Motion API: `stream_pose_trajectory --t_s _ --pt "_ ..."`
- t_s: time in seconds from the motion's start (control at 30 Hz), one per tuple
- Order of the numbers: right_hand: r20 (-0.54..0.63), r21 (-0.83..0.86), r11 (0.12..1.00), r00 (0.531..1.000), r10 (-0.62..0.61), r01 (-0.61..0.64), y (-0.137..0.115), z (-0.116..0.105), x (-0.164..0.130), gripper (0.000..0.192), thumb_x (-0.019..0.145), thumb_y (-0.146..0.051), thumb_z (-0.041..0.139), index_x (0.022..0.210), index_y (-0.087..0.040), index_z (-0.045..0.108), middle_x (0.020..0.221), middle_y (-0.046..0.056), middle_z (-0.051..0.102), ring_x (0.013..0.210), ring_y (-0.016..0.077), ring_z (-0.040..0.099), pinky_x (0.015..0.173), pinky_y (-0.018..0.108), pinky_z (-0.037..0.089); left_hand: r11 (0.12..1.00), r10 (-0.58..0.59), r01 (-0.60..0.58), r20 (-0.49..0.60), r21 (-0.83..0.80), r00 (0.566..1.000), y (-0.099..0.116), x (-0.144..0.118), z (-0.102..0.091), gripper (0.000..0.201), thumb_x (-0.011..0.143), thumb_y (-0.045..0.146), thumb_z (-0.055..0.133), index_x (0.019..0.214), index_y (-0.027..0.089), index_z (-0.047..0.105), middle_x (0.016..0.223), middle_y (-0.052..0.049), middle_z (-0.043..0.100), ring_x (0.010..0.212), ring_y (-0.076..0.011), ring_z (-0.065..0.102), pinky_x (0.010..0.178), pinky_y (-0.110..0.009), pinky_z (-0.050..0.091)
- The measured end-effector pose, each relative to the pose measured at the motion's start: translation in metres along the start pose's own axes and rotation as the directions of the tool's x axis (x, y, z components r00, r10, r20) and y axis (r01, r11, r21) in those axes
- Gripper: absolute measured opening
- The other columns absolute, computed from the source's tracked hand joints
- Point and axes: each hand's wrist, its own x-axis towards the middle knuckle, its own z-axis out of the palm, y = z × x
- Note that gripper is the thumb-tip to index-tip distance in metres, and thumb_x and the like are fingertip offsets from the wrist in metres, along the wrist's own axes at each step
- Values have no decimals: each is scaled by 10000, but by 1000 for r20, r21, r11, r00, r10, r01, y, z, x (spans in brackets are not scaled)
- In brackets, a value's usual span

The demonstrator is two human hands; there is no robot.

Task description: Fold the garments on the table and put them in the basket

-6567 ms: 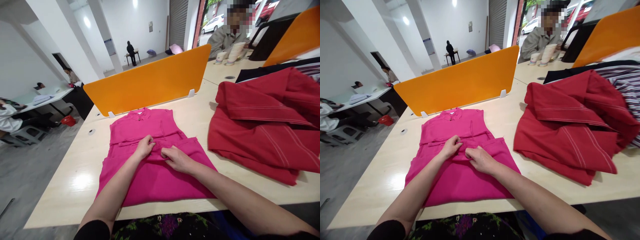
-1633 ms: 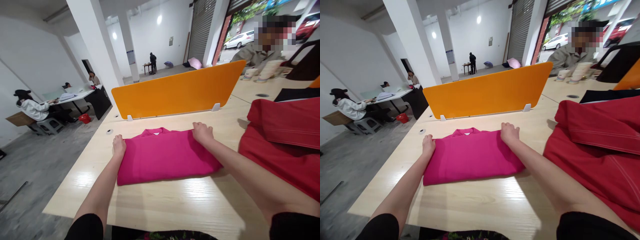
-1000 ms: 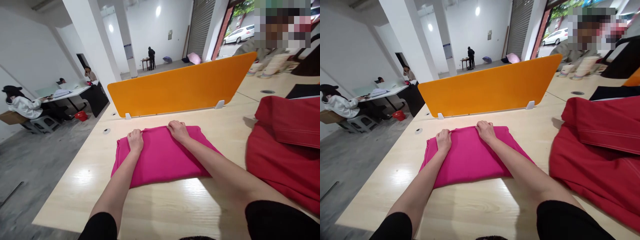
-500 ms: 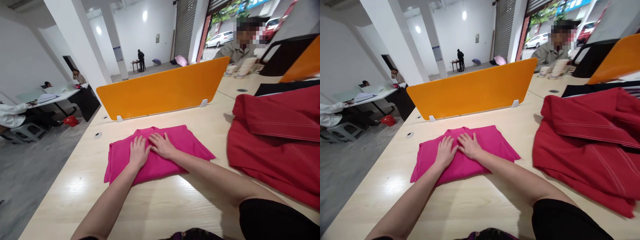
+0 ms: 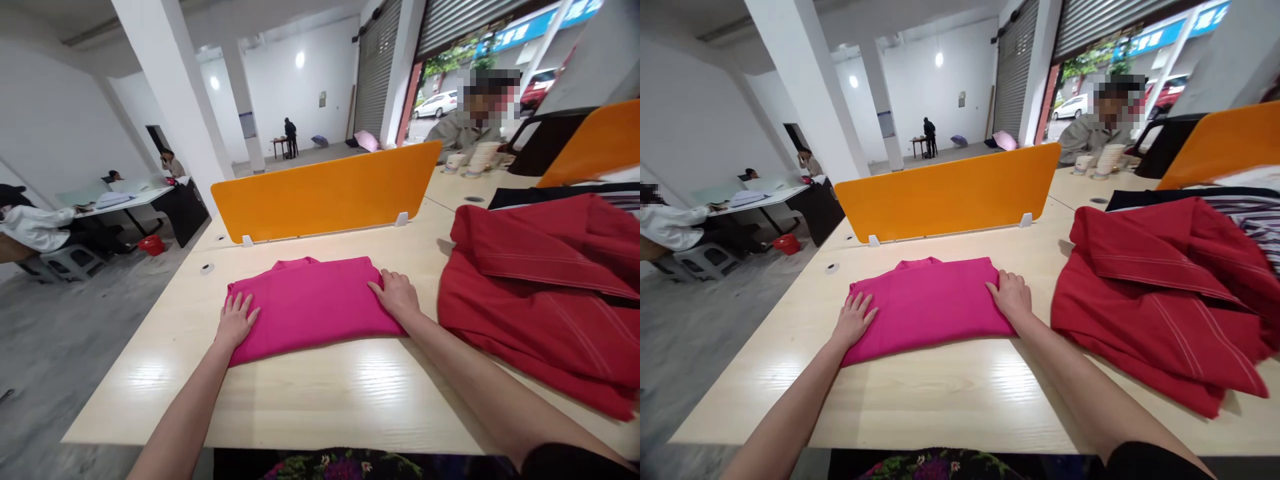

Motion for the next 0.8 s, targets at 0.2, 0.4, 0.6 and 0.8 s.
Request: stream_pose_trajectory --t_s 0.2,0.4,0.6,0.8 --pt "209 158 986 978 15 -49 2 -12 -21 276 830 -387 568 938 -139 623 896 138 686 828 258 639 686 322 442 998 51 -51 -29 24 998 5 -19 -4 544 929 428 373 1424 203 393 1494 -125 349 1381 -340 272 1084 -501 282" --pt "452 584 757 892 -3 -294 37 -30 -63 218 645 -380 733 663 -186 633 690 102 704 666 265 666 572 338 497 995 98 -98 11 5 995 6 -62 -15 520 928 424 380 1418 249 395 1507 -96 334 1395 -311 254 1099 -524 242" --pt "635 756 314 760 -138 -574 27 -54 -94 363 572 -288 798 884 -174 653 808 98 734 672 237 694 616 340 578 984 148 -155 -82 -91 986 66 -75 -49 546 928 516 335 1413 274 399 1541 -64 264 1424 -323 159 1119 -598 120" --pt "608 794 122 787 -110 -596 -1 -84 -88 377 613 -244 756 957 -216 605 836 72 726 730 242 700 676 344 592 911 326 -306 30 -275 945 135 -79 -32 544 927 531 310 1401 290 422 1524 -79 301 1399 -378 208 1094 -635 167"
